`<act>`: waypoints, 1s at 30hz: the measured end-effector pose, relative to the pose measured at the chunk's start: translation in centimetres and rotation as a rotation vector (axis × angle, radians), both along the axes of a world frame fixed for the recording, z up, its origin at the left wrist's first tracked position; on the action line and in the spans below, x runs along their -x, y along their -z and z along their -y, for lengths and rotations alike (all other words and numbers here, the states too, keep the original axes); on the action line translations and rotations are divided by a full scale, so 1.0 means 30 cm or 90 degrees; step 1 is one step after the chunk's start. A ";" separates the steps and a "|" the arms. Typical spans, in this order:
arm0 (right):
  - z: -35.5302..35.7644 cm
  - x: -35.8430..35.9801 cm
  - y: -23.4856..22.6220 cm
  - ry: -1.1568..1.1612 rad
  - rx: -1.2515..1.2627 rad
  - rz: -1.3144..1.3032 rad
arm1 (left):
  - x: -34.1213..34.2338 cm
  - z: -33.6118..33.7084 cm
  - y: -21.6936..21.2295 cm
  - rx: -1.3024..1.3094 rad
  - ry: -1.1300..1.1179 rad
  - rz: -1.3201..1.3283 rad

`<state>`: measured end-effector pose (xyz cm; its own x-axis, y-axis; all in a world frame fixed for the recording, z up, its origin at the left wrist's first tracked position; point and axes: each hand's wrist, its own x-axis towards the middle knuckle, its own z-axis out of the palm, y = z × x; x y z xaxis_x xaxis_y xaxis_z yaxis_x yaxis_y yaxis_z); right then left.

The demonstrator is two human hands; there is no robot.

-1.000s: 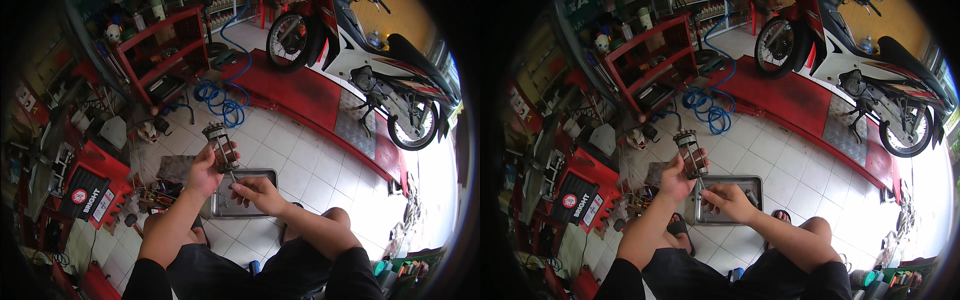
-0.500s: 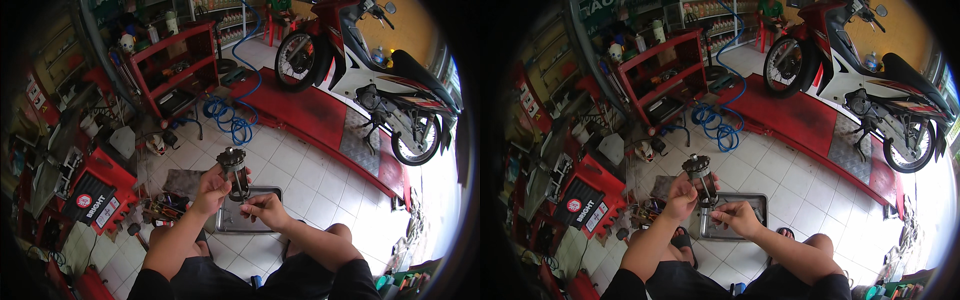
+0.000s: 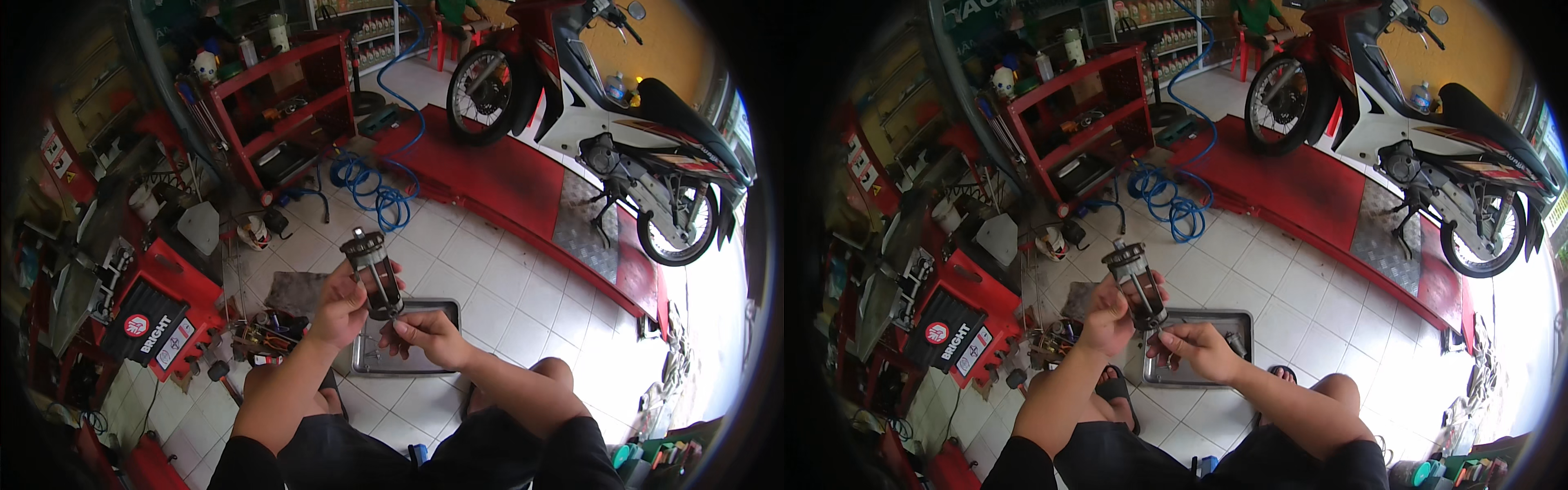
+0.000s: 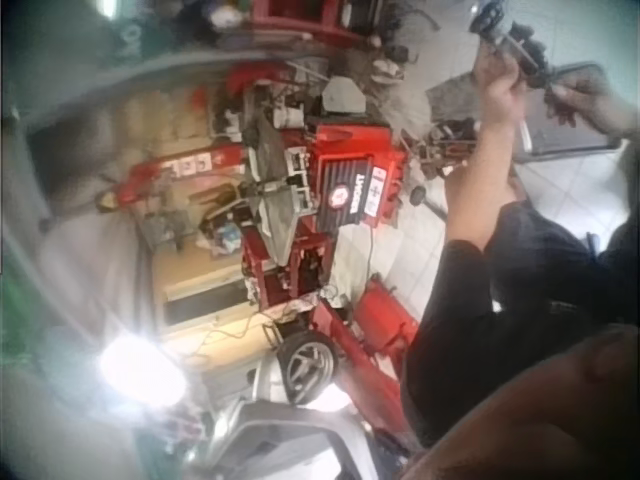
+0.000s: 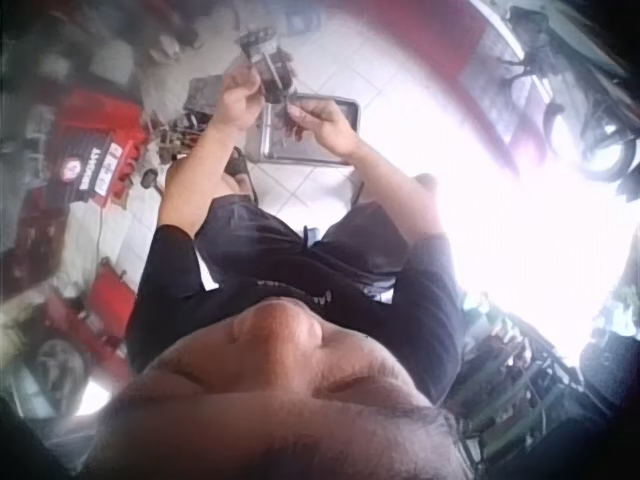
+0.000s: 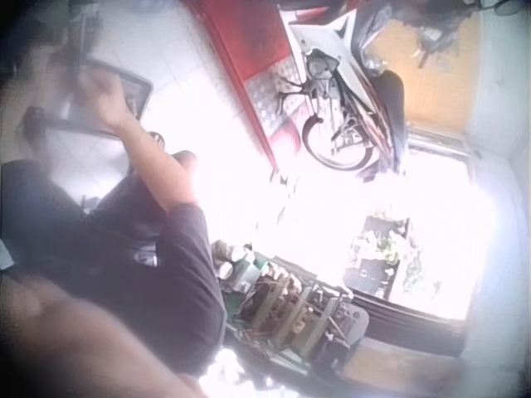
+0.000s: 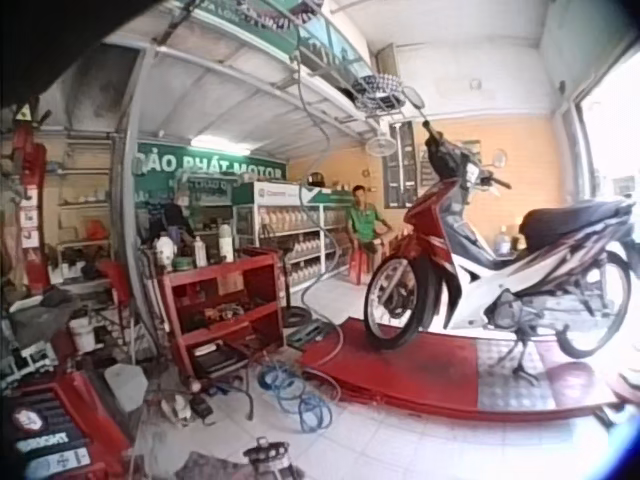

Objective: The person assembles a motorcycle sprocket assembly by hand, inserting a pin and securing it with a clip. They use a screwdriver to adjust components and place small parts into a metal tray.

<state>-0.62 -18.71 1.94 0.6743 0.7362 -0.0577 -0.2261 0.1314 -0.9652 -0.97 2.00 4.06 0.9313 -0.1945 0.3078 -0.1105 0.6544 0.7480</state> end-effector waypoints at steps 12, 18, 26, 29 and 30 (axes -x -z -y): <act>0.003 -0.002 -0.006 -0.050 -0.013 -0.023 | -0.023 0.015 0.095 0.130 0.019 -0.127; 0.039 -0.019 -0.023 -0.043 0.012 -0.009 | -0.043 0.048 0.103 0.167 0.025 -0.177; 0.035 0.020 -0.063 0.164 0.230 0.095 | -0.039 0.057 0.083 0.054 -0.052 -0.100; 0.030 0.042 -0.046 0.139 0.162 0.016 | -0.047 0.061 0.088 0.037 -0.016 -0.086; 0.031 0.036 -0.035 0.134 0.124 0.009 | -0.045 0.072 0.080 0.028 -0.012 -0.089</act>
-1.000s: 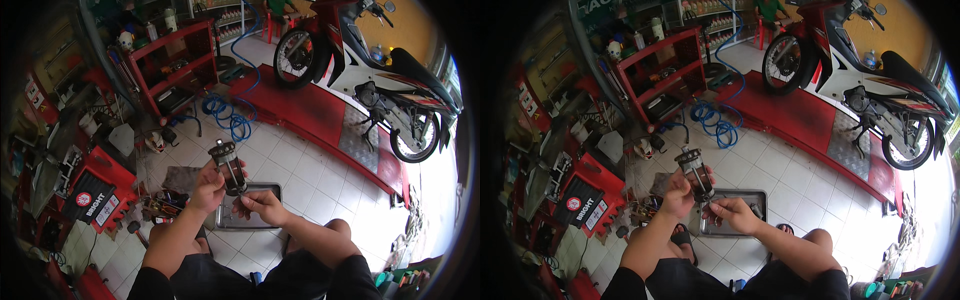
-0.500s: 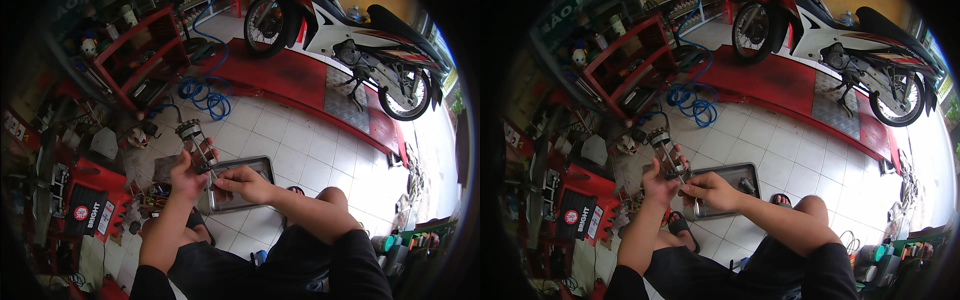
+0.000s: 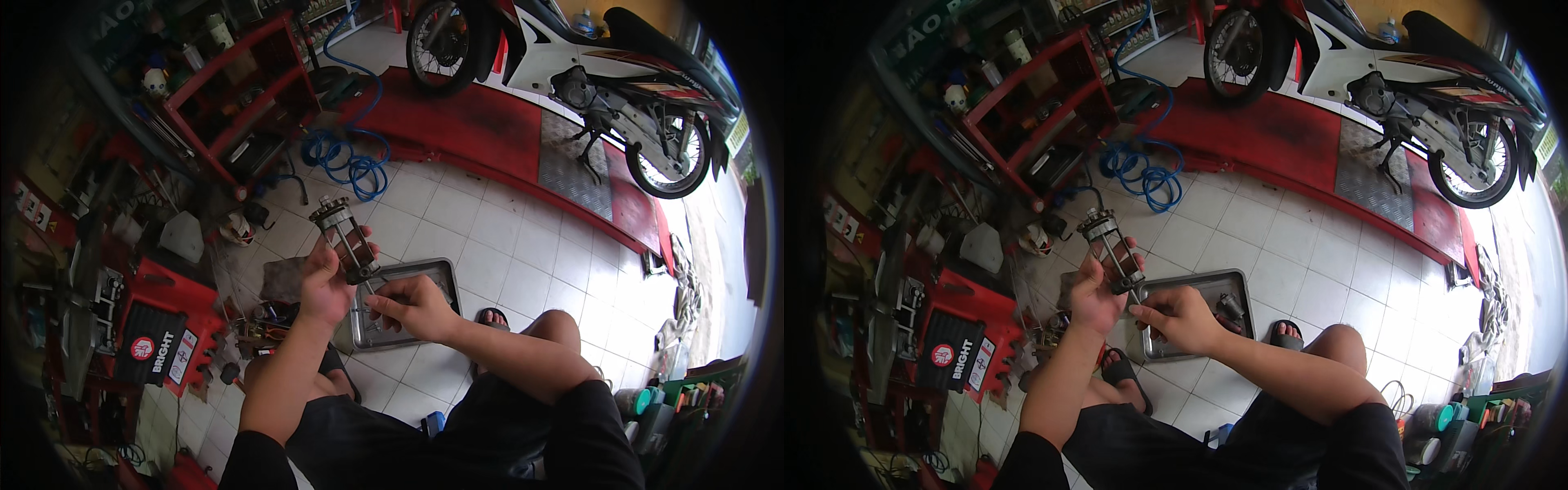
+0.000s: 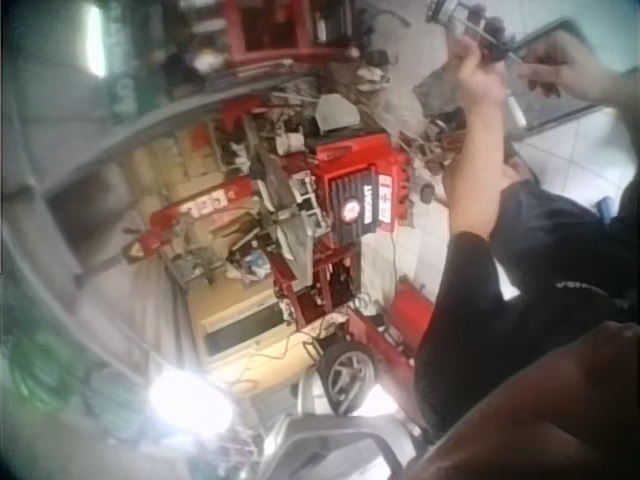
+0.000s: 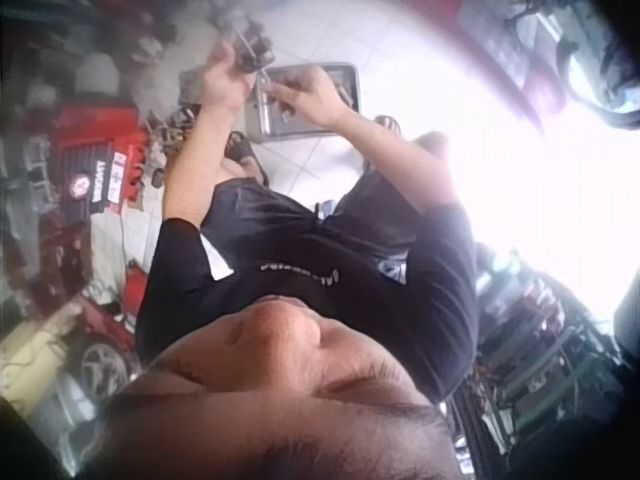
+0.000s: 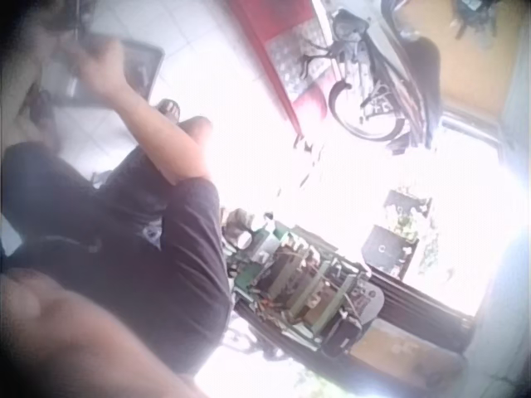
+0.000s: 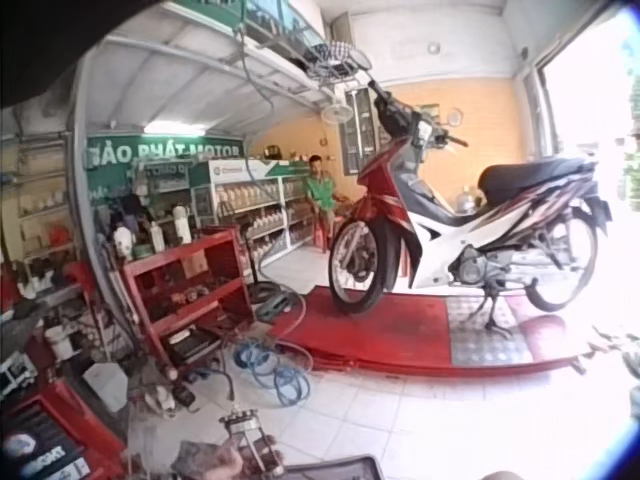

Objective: The person assembles a motorcycle sprocket assembly by hand, inserting a pin and securing it with a clip. They use a screwdriver to adjust components and place small parts into a metal tray.

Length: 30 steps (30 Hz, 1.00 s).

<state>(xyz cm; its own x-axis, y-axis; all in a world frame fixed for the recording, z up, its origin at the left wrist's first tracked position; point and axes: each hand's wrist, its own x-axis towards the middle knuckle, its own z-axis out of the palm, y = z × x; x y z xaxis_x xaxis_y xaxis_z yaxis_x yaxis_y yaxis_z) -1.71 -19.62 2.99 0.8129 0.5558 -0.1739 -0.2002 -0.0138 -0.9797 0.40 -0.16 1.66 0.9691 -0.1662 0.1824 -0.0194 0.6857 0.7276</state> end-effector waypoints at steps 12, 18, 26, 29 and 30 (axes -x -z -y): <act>0.009 -0.030 0.060 0.065 0.039 -0.020 | 0.009 0.050 -0.019 -0.138 -0.115 0.063; 0.041 -0.100 0.092 -0.133 -0.112 0.021 | 0.013 -0.018 -0.007 -0.159 -0.173 -0.046; 0.301 -0.285 0.961 -0.043 0.763 0.067 | -0.015 -0.192 0.067 0.064 -0.229 -0.526; 0.112 -0.133 1.191 -0.111 0.702 0.109 | -0.007 -0.230 0.053 0.139 -0.243 -0.543; 0.046 -0.086 1.242 -0.144 0.653 0.124 | 0.001 -0.247 0.047 0.146 -0.247 -0.548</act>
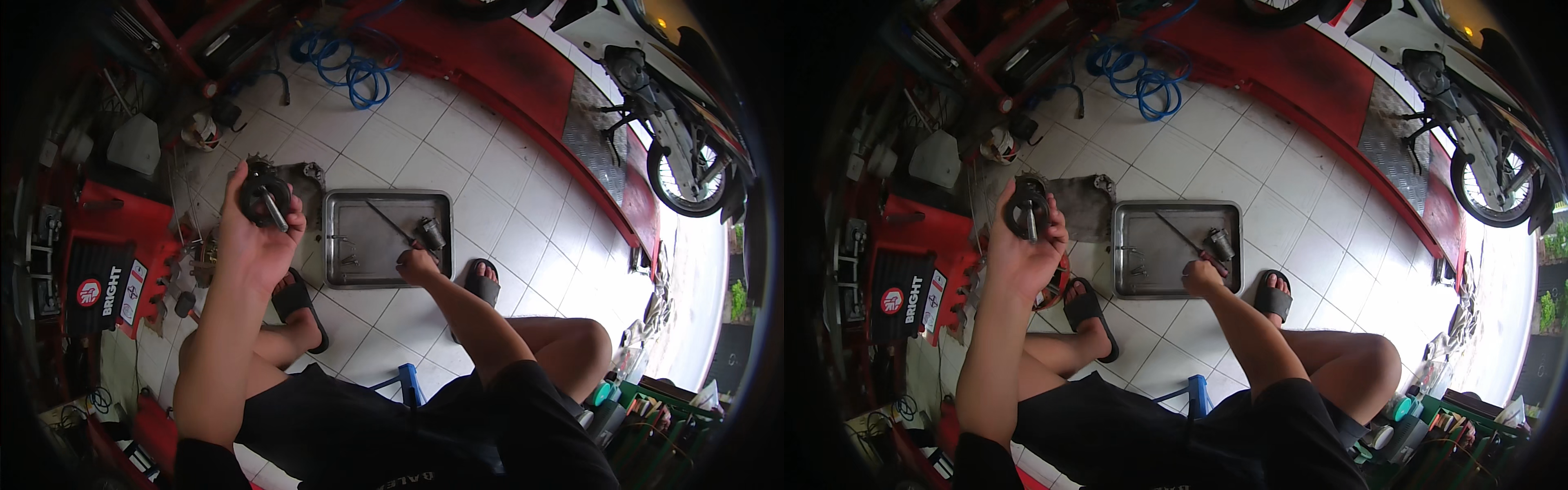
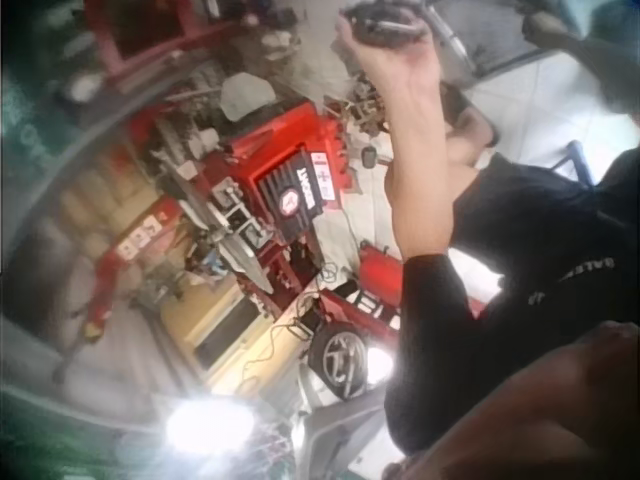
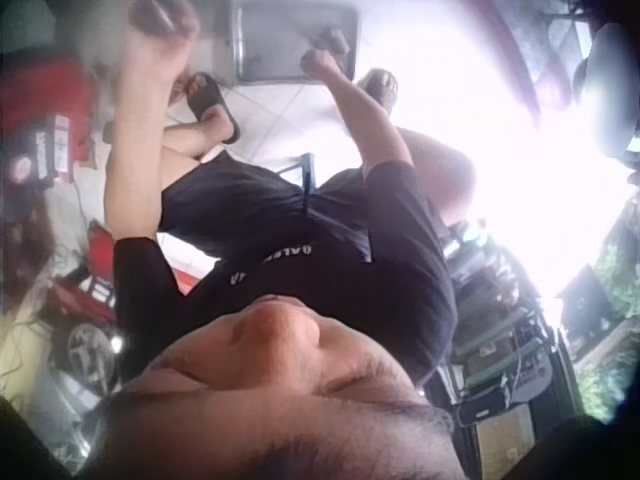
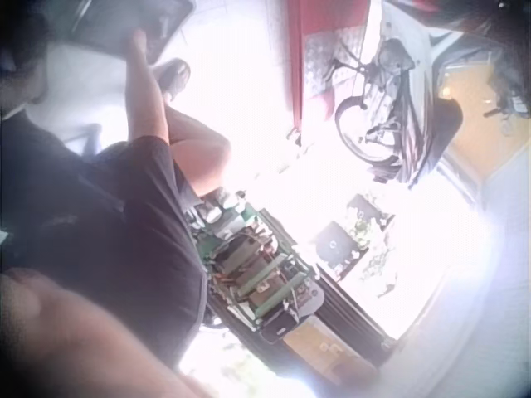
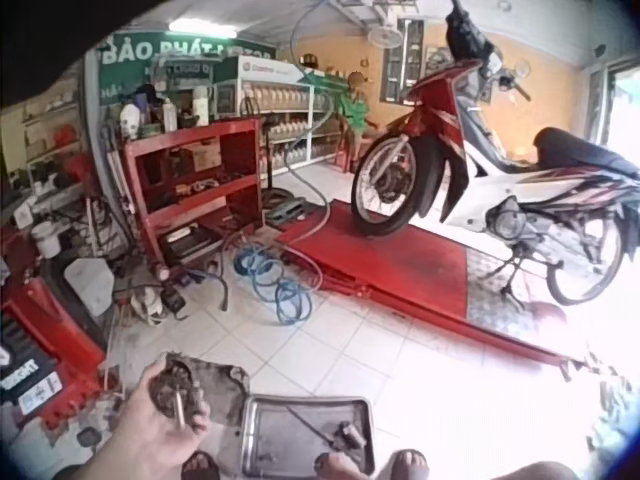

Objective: The person assembles a motorcycle sprocket assembly by hand, inserting a pin and securing it with a clip. They use a screwdriver to adjust components and place small parts into a metal tray.

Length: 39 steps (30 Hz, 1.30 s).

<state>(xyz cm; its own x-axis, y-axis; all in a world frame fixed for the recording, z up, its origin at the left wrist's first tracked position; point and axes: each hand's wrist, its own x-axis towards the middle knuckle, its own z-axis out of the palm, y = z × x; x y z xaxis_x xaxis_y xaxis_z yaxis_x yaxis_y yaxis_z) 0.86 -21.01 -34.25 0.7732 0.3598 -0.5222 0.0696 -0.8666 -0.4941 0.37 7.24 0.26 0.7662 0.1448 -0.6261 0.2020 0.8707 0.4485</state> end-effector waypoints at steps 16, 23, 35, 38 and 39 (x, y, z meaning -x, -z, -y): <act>-0.479 -0.104 0.256 -0.084 -0.073 0.177 | -0.032 -0.125 0.011 -0.006 -0.078 -0.089; -0.478 -0.163 0.333 -0.067 0.015 0.087 | -0.024 -0.139 0.041 -0.006 -0.033 -0.066; -0.371 -0.183 0.239 -0.128 -0.072 0.222 | 0.008 -0.114 -0.034 0.001 -0.047 -0.028; -0.517 -0.150 0.255 -0.191 -0.083 0.255 | 0.038 -0.123 -0.018 -0.008 -0.046 -0.028; -0.539 -0.161 0.287 -0.204 -0.054 0.241 | 0.034 -0.119 -0.011 -0.004 -0.030 -0.023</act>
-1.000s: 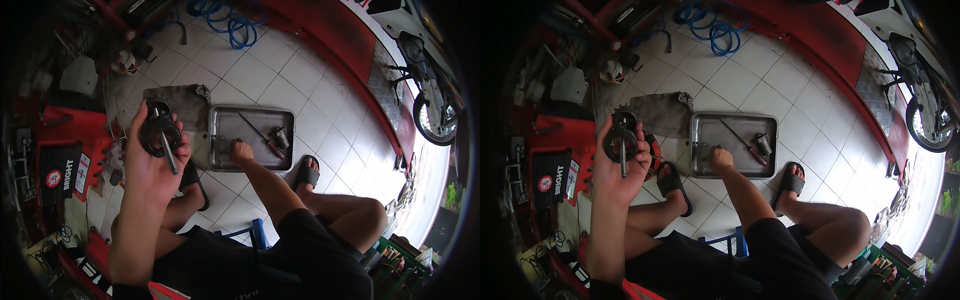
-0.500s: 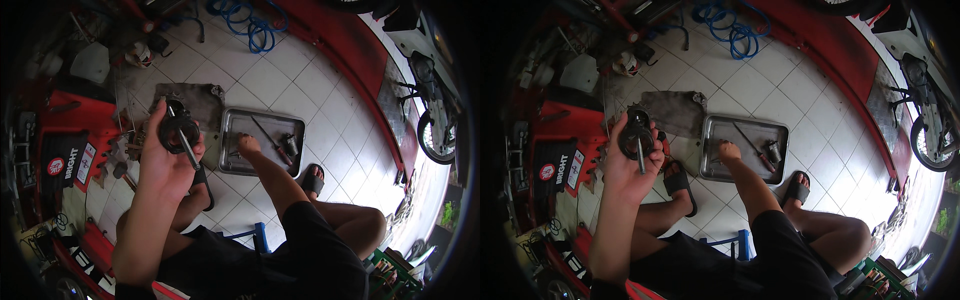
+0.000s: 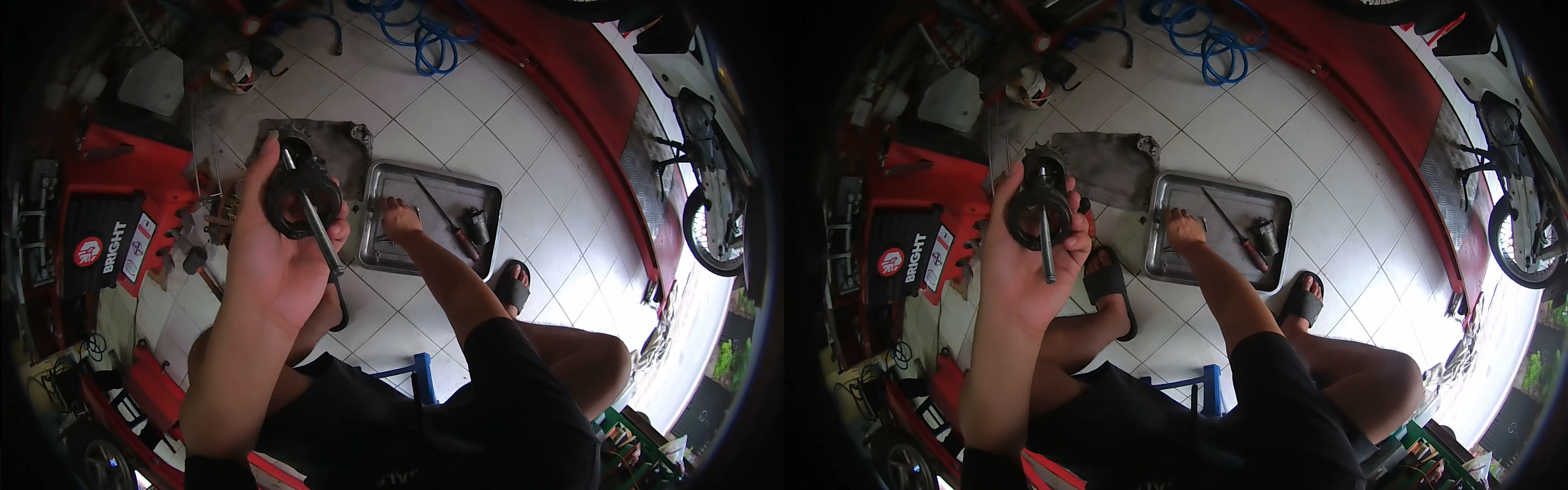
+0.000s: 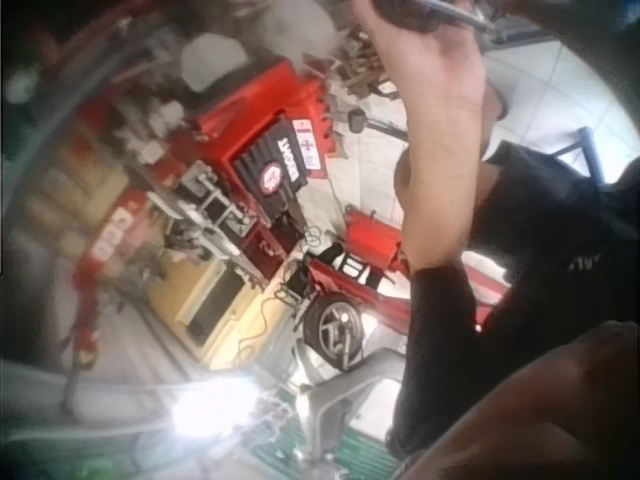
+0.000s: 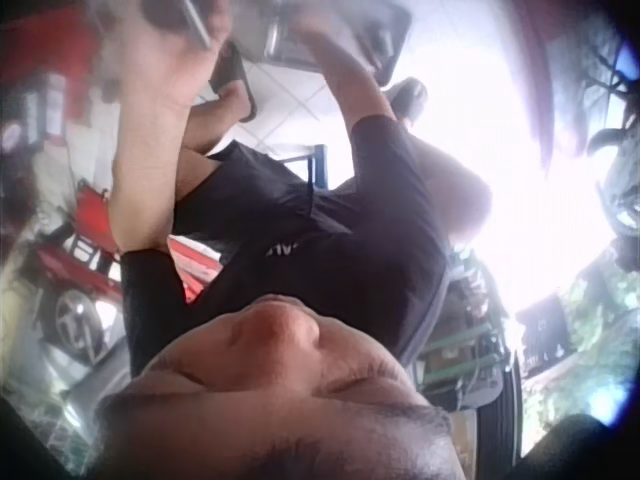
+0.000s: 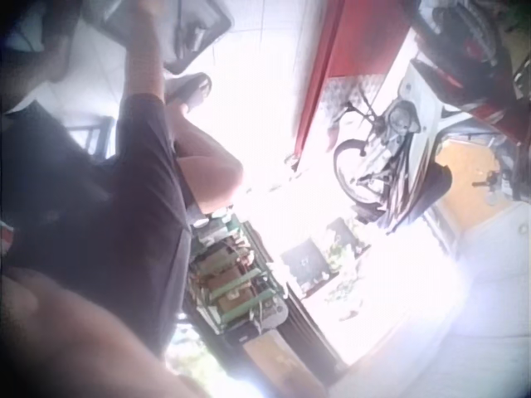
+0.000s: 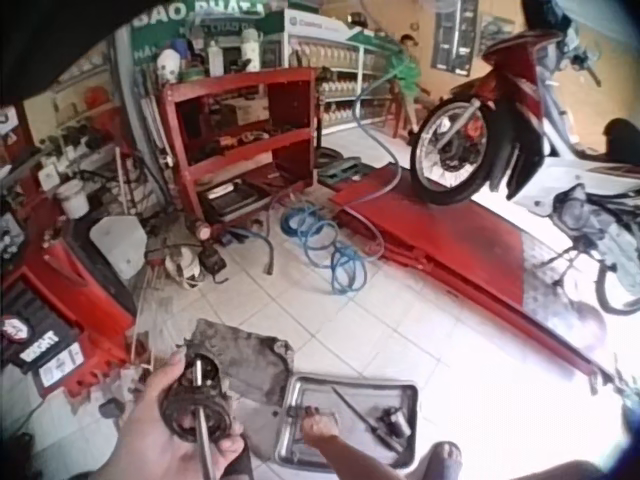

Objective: The person assembles a motorcycle sprocket assembly by hand, inserting a pin and securing it with a clip. They use a screwdriver to adjust components and place small parts into a metal tray.

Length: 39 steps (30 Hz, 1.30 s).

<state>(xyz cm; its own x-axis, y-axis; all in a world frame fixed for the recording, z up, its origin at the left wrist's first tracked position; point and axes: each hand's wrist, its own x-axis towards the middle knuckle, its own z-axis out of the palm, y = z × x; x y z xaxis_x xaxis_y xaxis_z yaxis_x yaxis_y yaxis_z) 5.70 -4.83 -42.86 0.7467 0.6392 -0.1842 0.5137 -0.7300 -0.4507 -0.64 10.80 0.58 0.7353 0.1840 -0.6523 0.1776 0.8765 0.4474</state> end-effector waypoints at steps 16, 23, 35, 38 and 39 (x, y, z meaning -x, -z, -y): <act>0.335 -0.122 -0.871 0.177 -0.292 -0.483 | -0.031 0.101 0.050 -0.058 0.108 -0.038; 0.509 0.094 -1.492 0.248 -0.541 -0.385 | -0.009 0.253 0.002 -0.078 0.192 -0.019; 0.559 0.147 -1.543 0.081 -0.506 -0.212 | 0.042 0.297 0.056 -0.120 0.237 0.005; 0.568 0.149 -1.554 0.064 -0.487 -0.226 | 0.037 0.300 0.059 -0.118 0.243 -0.001; 0.569 0.148 -1.547 0.056 -0.492 -0.222 | 0.036 0.302 0.055 -0.120 0.241 -0.008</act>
